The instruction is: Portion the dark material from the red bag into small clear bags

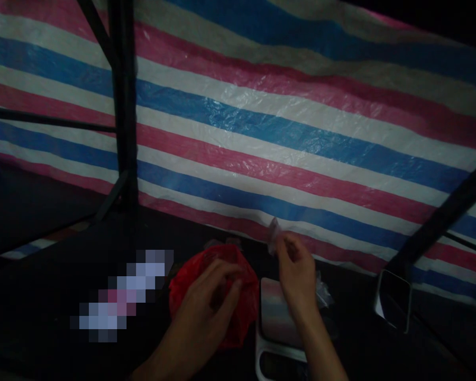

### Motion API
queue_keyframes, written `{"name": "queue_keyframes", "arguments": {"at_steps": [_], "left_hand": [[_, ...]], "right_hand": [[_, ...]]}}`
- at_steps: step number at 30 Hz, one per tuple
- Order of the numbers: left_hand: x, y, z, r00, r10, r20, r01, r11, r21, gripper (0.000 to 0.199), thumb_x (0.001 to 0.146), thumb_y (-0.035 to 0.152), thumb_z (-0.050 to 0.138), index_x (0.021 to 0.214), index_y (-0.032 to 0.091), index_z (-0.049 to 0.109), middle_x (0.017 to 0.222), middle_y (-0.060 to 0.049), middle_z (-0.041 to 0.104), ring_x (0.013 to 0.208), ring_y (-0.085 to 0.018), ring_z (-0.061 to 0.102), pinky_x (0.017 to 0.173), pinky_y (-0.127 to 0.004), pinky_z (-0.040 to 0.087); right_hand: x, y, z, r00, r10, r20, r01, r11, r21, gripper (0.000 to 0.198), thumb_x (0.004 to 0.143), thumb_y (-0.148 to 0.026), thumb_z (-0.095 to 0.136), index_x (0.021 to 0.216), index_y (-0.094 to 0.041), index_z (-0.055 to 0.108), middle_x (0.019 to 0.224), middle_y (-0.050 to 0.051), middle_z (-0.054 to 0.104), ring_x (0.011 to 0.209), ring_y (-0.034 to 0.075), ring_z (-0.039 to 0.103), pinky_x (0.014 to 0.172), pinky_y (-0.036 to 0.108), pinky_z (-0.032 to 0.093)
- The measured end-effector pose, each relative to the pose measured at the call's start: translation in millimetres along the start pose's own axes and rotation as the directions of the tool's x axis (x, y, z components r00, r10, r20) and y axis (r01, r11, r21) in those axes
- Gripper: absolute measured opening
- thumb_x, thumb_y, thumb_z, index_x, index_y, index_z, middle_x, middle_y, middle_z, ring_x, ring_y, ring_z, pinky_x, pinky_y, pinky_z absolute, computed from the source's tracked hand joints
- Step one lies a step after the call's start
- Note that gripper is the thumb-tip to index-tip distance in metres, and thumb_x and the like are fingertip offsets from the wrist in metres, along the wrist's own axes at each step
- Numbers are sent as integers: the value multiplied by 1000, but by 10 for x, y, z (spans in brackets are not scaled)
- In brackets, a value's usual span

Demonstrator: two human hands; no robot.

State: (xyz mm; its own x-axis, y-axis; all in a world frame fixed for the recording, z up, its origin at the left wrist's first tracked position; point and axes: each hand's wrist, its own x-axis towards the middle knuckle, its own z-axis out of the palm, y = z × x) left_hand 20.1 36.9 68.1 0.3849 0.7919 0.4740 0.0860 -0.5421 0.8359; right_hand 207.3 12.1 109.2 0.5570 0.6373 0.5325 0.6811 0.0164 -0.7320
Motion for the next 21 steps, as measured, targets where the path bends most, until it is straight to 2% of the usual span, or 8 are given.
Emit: {"name": "queue_keyframes", "arguments": {"at_steps": [1, 3, 6, 8, 11, 16, 19, 21], "left_hand": [[-9, 17, 42, 999, -40, 36, 43, 997, -63, 25, 101, 47, 57, 114, 30, 71, 96, 0, 73, 83, -19, 70, 78, -31, 58], [-8, 35, 95, 993, -114, 41, 120, 969, -217, 32, 99, 51, 59, 122, 29, 67, 101, -1, 75, 89, -19, 72, 83, -31, 60], [29, 27, 101, 983, -182, -29, 155, 903, -400, 30, 97, 50, 61, 117, 27, 65, 110, -2, 76, 102, -20, 74, 91, -31, 60], [57, 4, 75, 978, -201, -53, 157, 882, -445, 26, 94, 49, 67, 108, 26, 65, 107, -2, 77, 100, -20, 75, 90, -30, 60], [76, -44, 20, 975, -221, 7, 200, 868, -454, 30, 91, 51, 72, 104, 26, 66, 98, 0, 76, 90, -18, 75, 83, -27, 59], [62, -115, -115, 966, -231, 117, 259, 864, -433, 36, 91, 59, 70, 104, 25, 66, 87, 1, 74, 74, -17, 69, 71, -27, 56], [50, -152, -211, 973, -203, 113, 231, 901, -367, 36, 93, 60, 66, 97, 25, 67, 83, 2, 70, 73, -16, 66, 65, -24, 53], [46, -171, -267, 978, -182, 103, 204, 934, -293, 35, 96, 60, 63, 93, 25, 67, 82, 2, 69, 74, -16, 65, 66, -24, 53]], "right_hand": [[-108, -90, 12, 999, -37, -6, 38, 989, 142, 30, 98, -44, 55, 101, -19, 71, 96, 8, 80, 87, 21, 75, 79, 30, 58], [-317, -242, 64, 993, -96, 67, 68, 939, 336, 17, 94, -36, 63, 101, -22, 71, 95, 4, 79, 87, 20, 76, 80, 30, 59], [-513, -372, 153, 974, -139, 179, 41, 886, 462, 14, 89, -25, 68, 103, -25, 72, 98, 2, 80, 90, 18, 77, 83, 28, 60], [-548, -402, 190, 967, -132, 218, 3, 861, 509, 20, 85, -20, 70, 104, -26, 72, 95, 0, 80, 88, 16, 77, 82, 26, 60], [-532, -409, 218, 963, -97, 250, -56, 839, 541, 25, 78, -15, 70, 100, -26, 71, 88, -3, 79, 82, 15, 77, 75, 23, 59], [-522, -404, 269, 944, -19, 329, -186, 792, 582, 27, 73, -15, 75, 96, -26, 68, 80, -5, 76, 75, 14, 75, 67, 21, 56], [-539, -391, 299, 908, 4, 420, -299, 709, 639, 35, 69, -14, 76, 100, -26, 65, 74, -8, 74, 69, 14, 72, 64, 21, 54], [-550, -377, 316, 892, 3, 452, -331, 685, 648, 36, 69, -14, 75, 101, -25, 64, 72, -8, 72, 67, 14, 71, 64, 22, 54]]}}
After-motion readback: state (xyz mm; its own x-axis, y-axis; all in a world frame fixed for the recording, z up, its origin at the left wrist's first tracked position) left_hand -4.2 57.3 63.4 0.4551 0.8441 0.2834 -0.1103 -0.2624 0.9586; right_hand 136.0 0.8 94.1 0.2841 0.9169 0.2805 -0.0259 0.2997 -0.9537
